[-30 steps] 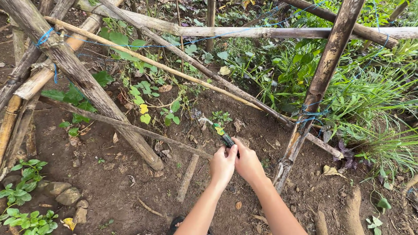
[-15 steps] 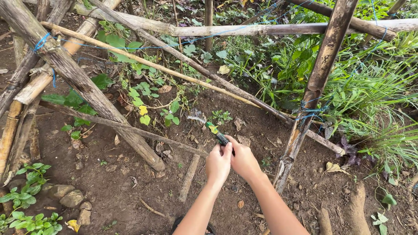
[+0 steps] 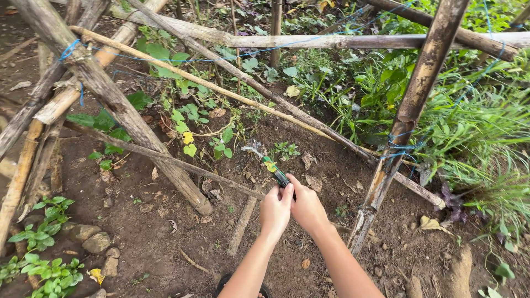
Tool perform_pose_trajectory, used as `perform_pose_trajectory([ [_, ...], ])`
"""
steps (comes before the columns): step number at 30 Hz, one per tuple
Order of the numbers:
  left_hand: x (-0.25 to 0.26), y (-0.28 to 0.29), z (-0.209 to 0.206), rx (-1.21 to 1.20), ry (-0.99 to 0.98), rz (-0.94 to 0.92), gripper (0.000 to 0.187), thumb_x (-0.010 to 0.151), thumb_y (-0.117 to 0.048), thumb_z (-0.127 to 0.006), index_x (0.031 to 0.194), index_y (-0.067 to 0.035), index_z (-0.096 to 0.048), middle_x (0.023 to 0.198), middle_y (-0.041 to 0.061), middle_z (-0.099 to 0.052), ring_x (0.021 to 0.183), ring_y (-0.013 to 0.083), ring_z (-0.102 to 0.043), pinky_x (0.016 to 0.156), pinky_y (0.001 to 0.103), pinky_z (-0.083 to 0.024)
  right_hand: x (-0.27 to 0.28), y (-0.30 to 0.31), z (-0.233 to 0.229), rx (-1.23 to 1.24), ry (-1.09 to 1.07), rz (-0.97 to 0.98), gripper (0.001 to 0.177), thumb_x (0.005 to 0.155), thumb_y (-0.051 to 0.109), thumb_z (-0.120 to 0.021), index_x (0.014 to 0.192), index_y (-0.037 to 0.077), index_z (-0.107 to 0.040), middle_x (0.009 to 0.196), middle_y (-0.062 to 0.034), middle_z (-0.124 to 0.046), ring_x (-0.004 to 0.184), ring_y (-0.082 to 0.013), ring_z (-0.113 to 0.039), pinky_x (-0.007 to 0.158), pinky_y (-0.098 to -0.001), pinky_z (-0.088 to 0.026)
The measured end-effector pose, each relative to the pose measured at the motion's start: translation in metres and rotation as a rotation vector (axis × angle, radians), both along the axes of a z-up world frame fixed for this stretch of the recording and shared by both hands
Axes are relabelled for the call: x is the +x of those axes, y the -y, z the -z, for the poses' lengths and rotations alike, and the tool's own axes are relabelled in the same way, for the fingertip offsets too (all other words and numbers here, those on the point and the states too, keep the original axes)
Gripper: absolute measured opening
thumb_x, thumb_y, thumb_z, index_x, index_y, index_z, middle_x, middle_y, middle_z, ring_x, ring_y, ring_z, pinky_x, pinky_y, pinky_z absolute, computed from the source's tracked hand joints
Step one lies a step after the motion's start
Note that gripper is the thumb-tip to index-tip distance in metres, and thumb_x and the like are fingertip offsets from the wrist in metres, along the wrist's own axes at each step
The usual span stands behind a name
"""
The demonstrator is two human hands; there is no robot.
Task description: The person waters various plants in a garden using a hose with a spray nozzle. They move around the garden, watering different plants and areas, including those near a wooden fence and a small structure.
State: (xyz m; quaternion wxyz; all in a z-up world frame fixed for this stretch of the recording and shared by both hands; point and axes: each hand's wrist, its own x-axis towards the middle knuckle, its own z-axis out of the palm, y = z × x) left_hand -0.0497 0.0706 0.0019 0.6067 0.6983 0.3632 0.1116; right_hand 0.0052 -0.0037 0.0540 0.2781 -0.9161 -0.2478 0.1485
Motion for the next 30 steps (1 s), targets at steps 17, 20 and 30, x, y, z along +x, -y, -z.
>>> perform_pose_trajectory([
  [17,-0.025,-0.001,-0.020,-0.047,0.044,-0.103,0.034,0.098,-0.042,-0.058,0.104,-0.011,-0.070,0.068,0.000,-0.070,0.059,0.0148,-0.066,0.056,0.035,-0.049,-0.014,-0.008,0.006,0.085,0.055,-0.087,0.051,0.095,0.027,-0.060,0.144,0.016,-0.055,0.104,-0.0225,-0.075,0.093,-0.0372,-0.074,0.081,-0.0437,-0.056],
  [20,-0.033,-0.010,-0.023,-0.055,0.037,-0.129,0.037,0.096,-0.043,-0.060,0.115,-0.014,-0.071,0.072,0.000,-0.072,0.063,0.0161,-0.068,0.059,0.036,-0.050,-0.022,-0.018,0.004,0.121,0.086,-0.092,0.051,0.094,0.028,-0.062,0.143,0.015,-0.055,0.108,-0.0220,-0.074,0.093,-0.0360,-0.074,0.082,-0.0435,-0.056],
  [30,-0.057,-0.051,-0.027,0.082,0.109,-0.206,0.051,0.094,-0.046,-0.061,0.136,-0.018,-0.063,0.082,0.005,-0.077,0.073,0.0206,-0.077,0.066,0.035,-0.058,-0.046,-0.065,0.001,0.206,0.108,-0.103,0.053,0.094,0.029,-0.064,0.145,0.016,-0.054,0.110,-0.0222,-0.073,0.093,-0.0339,-0.075,0.080,-0.0417,-0.057],
])
